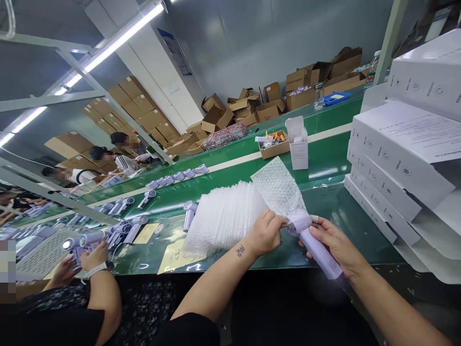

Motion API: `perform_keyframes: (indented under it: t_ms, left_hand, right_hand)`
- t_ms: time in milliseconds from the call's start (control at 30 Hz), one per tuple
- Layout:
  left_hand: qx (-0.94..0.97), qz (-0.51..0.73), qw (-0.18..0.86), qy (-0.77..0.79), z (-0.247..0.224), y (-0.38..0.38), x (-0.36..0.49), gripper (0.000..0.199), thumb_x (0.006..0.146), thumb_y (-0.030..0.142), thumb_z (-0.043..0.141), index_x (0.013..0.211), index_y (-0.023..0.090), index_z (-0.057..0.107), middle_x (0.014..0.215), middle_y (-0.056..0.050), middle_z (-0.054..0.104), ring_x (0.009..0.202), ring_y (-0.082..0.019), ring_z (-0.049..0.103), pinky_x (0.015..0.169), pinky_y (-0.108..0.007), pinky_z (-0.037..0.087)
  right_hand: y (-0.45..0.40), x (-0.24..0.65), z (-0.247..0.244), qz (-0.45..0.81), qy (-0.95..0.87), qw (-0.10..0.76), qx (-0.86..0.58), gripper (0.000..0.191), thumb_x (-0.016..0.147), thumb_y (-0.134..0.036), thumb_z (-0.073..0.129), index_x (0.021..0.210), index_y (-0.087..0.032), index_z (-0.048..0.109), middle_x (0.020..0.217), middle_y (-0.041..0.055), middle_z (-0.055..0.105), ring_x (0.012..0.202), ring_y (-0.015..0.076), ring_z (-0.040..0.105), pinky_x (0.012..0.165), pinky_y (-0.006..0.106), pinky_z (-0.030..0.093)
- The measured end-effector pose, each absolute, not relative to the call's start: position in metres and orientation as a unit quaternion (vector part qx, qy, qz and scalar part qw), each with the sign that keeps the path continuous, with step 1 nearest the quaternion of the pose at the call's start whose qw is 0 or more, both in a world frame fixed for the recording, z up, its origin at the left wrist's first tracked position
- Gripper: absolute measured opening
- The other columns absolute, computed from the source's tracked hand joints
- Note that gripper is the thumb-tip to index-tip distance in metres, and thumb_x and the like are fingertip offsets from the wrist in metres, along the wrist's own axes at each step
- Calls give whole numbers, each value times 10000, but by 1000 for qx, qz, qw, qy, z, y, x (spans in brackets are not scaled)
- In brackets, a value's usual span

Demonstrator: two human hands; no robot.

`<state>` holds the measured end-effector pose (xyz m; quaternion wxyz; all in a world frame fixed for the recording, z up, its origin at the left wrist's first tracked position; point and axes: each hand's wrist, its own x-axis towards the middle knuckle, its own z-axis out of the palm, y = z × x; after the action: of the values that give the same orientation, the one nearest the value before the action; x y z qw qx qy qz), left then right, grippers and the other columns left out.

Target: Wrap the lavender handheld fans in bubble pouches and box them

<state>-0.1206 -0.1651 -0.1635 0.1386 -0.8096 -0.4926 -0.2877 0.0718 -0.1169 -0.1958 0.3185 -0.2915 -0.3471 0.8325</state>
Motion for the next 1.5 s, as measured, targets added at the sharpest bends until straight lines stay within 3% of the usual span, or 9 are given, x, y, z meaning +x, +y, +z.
perform_keyframes:
  t_ms: [133,300,433,667,867,1100,1233,1367,1500]
  left_hand:
    - [-876,-206,201,-386,-151,-167,-103,200,848,120,377,863,131,576,717,-64,501,662,-170,444,620,-330,422]
    - [-901,-146,215,-347,-140,-166,-105,215,894,160,384,975,142,582,714,-56,521,637,-160,477,583,-318,419]
    - [-837,-213,219,-454,-156,-156,-113,261,897,166,389,1090,136,564,744,-66,535,704,-177,523,633,-324,454]
    - [-723,-392,72,-565,-187,-147,-95,163,825,124,432,879,177,577,807,-52,603,770,-156,560,702,-300,487]
    - [-677,-418,-84,-600,-182,-164,-70,115,701,94,473,723,178,550,638,-3,561,585,-117,508,572,-253,450]
    - [-710,-404,-112,-566,-125,-132,-73,113,786,200,534,874,180,601,867,-39,633,818,-160,579,777,-298,480]
    - [-647,-358,-99,-666,-136,-142,-93,497,734,453,662,1117,168,521,1047,-99,587,902,-220,568,775,-356,487]
    - [-674,-273,-102,-679,-167,-152,-96,227,898,299,437,1060,178,541,982,-77,618,894,-196,585,792,-325,480]
    - [-750,-207,-49,-626,-162,-144,-89,253,878,210,381,1016,160,587,971,-98,626,839,-200,602,759,-320,484]
  right_hand:
    - [-123,69,-197,834,-347,316,-290,583,749,-325,697,1260,-309,418,910,-4,661,564,153,633,447,292,549]
    - [-119,76,-198,838,-326,354,-258,428,747,-324,692,1123,-287,492,847,-12,660,606,170,642,486,304,547]
    - [-118,74,-198,826,-315,374,-279,315,756,-358,679,1008,-277,508,844,-15,668,647,171,651,519,291,546]
    - [-116,75,-195,806,-305,420,-285,465,688,-284,734,1086,-277,494,906,-18,651,713,163,653,533,247,549]
    - [-112,76,-196,811,-314,350,-349,405,653,-260,773,994,-228,557,798,-13,665,597,137,632,528,250,560]
    - [-104,61,-185,821,-316,298,-370,268,696,-249,745,797,-209,499,640,-3,643,535,158,631,480,260,548]
    - [-96,65,-172,801,-320,314,-397,261,732,-195,712,884,-195,499,744,46,675,619,176,661,513,270,572]
    - [-96,55,-178,775,-343,298,-440,173,812,-156,603,895,-209,461,749,26,671,613,167,667,540,287,582]
    - [-93,48,-179,743,-390,251,-483,137,865,-145,501,753,-204,448,586,-9,611,525,144,635,514,259,564]
